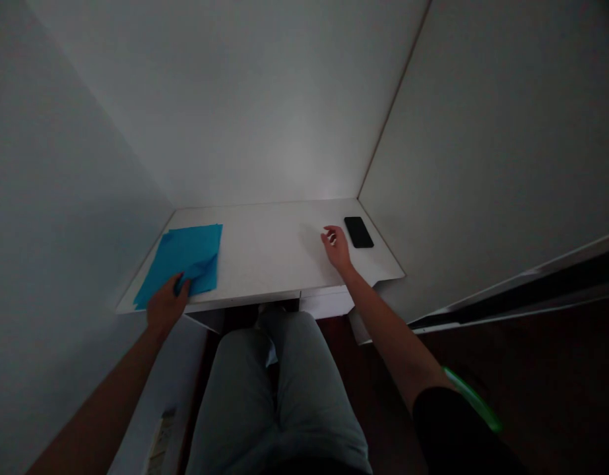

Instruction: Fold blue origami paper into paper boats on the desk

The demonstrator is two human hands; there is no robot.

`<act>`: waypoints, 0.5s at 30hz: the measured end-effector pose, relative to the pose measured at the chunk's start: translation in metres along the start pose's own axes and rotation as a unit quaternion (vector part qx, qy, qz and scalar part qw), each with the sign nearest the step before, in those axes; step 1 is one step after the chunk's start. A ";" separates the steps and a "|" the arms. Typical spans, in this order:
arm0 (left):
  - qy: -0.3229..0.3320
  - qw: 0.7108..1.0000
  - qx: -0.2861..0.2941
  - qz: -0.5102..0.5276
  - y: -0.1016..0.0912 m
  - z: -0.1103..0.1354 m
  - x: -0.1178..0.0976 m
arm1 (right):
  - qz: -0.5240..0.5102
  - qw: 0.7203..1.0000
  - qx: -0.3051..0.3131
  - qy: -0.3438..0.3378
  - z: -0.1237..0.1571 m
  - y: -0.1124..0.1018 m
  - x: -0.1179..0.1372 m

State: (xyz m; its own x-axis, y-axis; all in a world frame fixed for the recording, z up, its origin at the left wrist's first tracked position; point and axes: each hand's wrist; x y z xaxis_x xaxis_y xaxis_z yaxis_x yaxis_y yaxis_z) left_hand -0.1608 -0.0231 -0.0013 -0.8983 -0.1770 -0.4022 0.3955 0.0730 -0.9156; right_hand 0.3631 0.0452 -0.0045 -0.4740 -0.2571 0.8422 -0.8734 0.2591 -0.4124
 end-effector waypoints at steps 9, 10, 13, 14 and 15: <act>0.032 0.998 -0.047 0.001 0.013 0.005 -0.007 | 0.222 0.948 -0.091 0.211 -0.001 -0.124 -0.098; 0.034 0.998 -0.048 -0.002 0.013 0.004 -0.007 | 0.221 0.946 -0.083 0.223 -0.002 -0.124 -0.101; 0.040 0.998 -0.047 -0.009 0.011 0.004 -0.005 | 0.218 0.943 -0.064 0.245 -0.002 -0.123 -0.104; 0.042 0.998 -0.048 -0.011 0.011 0.004 -0.005 | 0.219 0.942 -0.059 0.248 -0.002 -0.123 -0.103; 0.043 0.998 -0.050 -0.013 0.011 0.004 -0.004 | 0.221 0.941 -0.053 0.251 -0.002 -0.123 -0.102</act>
State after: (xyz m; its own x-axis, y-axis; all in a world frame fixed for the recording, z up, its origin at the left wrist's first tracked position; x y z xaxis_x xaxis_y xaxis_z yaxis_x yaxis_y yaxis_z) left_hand -0.1516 -0.0254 -0.0099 -0.9230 -0.0959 -0.3727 0.3540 0.1683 -0.9200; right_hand 0.5192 0.0412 -0.0393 -0.6519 0.3631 0.6657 -0.5748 0.3359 -0.7462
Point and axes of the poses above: each hand's wrist, its own z-axis away from the middle knuckle, its own y-axis out of the palm, x = y × z, and after that the axes turned 11 degrees about x, right-handed
